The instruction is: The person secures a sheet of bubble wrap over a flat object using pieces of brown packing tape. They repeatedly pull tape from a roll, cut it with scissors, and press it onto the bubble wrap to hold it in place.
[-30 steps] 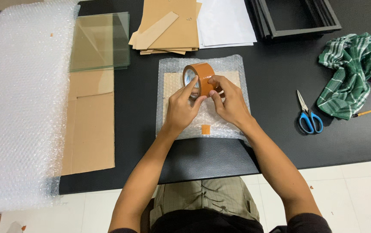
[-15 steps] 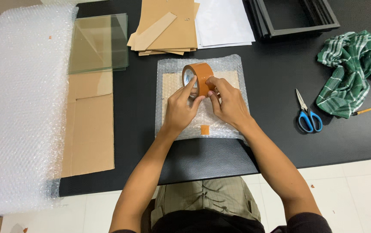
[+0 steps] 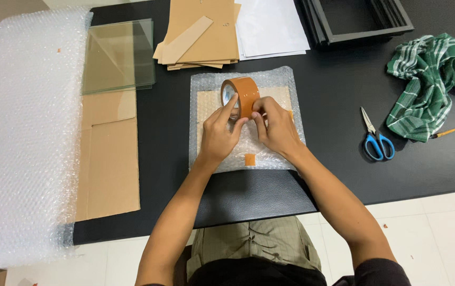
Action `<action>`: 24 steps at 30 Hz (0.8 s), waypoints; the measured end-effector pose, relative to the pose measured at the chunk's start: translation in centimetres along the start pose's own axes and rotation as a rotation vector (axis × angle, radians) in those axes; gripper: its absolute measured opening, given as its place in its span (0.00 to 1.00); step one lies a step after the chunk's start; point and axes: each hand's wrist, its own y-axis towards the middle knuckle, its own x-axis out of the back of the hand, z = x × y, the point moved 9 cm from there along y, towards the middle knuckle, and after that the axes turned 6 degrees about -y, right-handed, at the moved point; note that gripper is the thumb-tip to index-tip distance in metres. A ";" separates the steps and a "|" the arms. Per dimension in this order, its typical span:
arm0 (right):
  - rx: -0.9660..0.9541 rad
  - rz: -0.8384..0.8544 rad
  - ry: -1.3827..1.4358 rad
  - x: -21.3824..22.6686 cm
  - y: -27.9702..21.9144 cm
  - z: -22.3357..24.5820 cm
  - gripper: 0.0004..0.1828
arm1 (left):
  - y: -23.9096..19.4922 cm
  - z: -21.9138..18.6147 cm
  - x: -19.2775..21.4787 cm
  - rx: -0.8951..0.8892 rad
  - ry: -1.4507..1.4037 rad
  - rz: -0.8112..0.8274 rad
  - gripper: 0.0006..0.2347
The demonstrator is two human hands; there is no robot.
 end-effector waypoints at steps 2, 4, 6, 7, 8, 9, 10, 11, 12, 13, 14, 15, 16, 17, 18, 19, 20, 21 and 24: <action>0.001 -0.009 -0.014 1.1 0.6 2.1 0.11 | 0.1 0.0 0.1 0.002 0.001 0.004 0.24; 0.002 -0.015 -0.027 1.6 0.9 2.9 0.16 | 0.2 0.0 0.2 0.007 0.003 0.005 0.24; 0.030 -0.010 -0.086 1.4 0.8 2.8 0.16 | 0.2 0.0 0.1 0.014 0.015 0.024 0.24; 0.030 -0.009 -0.085 1.1 0.7 2.5 0.16 | 0.1 0.0 0.0 0.014 0.015 0.024 0.24; 0.027 -0.010 -0.090 0.9 0.6 2.3 0.16 | 0.1 0.0 0.0 0.009 0.016 0.014 0.24; 0.022 -0.010 -0.094 0.7 0.4 2.0 0.16 | 0.0 0.0 -0.1 0.003 0.017 0.006 0.24; 0.021 -0.011 -0.094 0.7 0.4 1.9 0.16 | -0.1 0.0 -0.1 0.003 0.017 0.007 0.24; 0.025 -0.008 -0.099 0.6 0.4 1.9 0.15 | -0.1 0.1 -0.1 0.003 0.022 0.010 0.24; 0.029 -0.005 -0.105 0.6 0.4 1.9 0.14 | -0.2 0.1 -0.2 0.003 0.027 0.012 0.24; 0.029 -0.006 -0.104 0.4 0.2 1.2 0.14 | -0.1 0.2 -0.2 0.003 0.027 0.013 0.24; 0.063 0.001 -0.159 0.2 0.0 0.9 0.11 | -0.1 0.4 -0.1 0.012 0.013 0.012 0.24; 0.097 0.008 -0.214 -0.2 -0.2 0.5 0.07 | -0.1 0.6 -0.1 0.021 -0.001 0.011 0.24; 0.096 0.007 -0.213 0.4 0.1 1.3 0.07 | 0.1 0.4 0.1 0.020 0.000 0.012 0.24; 0.070 -0.049 -0.202 1.4 0.4 2.0 0.10 | 0.3 0.2 0.1 0.021 -0.003 0.022 0.25; 0.043 -0.105 -0.190 2.5 0.6 2.6 0.14 | 0.4 0.0 0.2 0.021 -0.005 0.032 0.25; 0.044 -0.104 -0.191 2.4 0.9 2.7 0.14 | 0.4 0.0 0.1 0.021 -0.006 0.031 0.25; 0.094 -0.205 -0.257 3.3 1.0 3.4 0.10 | 0.4 -0.3 -0.1 -0.002 -0.005 0.031 0.24; 0.142 -0.306 -0.325 4.1 0.8 4.1 0.07 | 0.3 -0.7 -0.3 -0.025 -0.006 0.033 0.23; 0.198 -0.338 -0.361 4.0 0.9 3.7 0.01 | 0.1 -0.5 -0.5 -0.036 0.016 0.044 0.24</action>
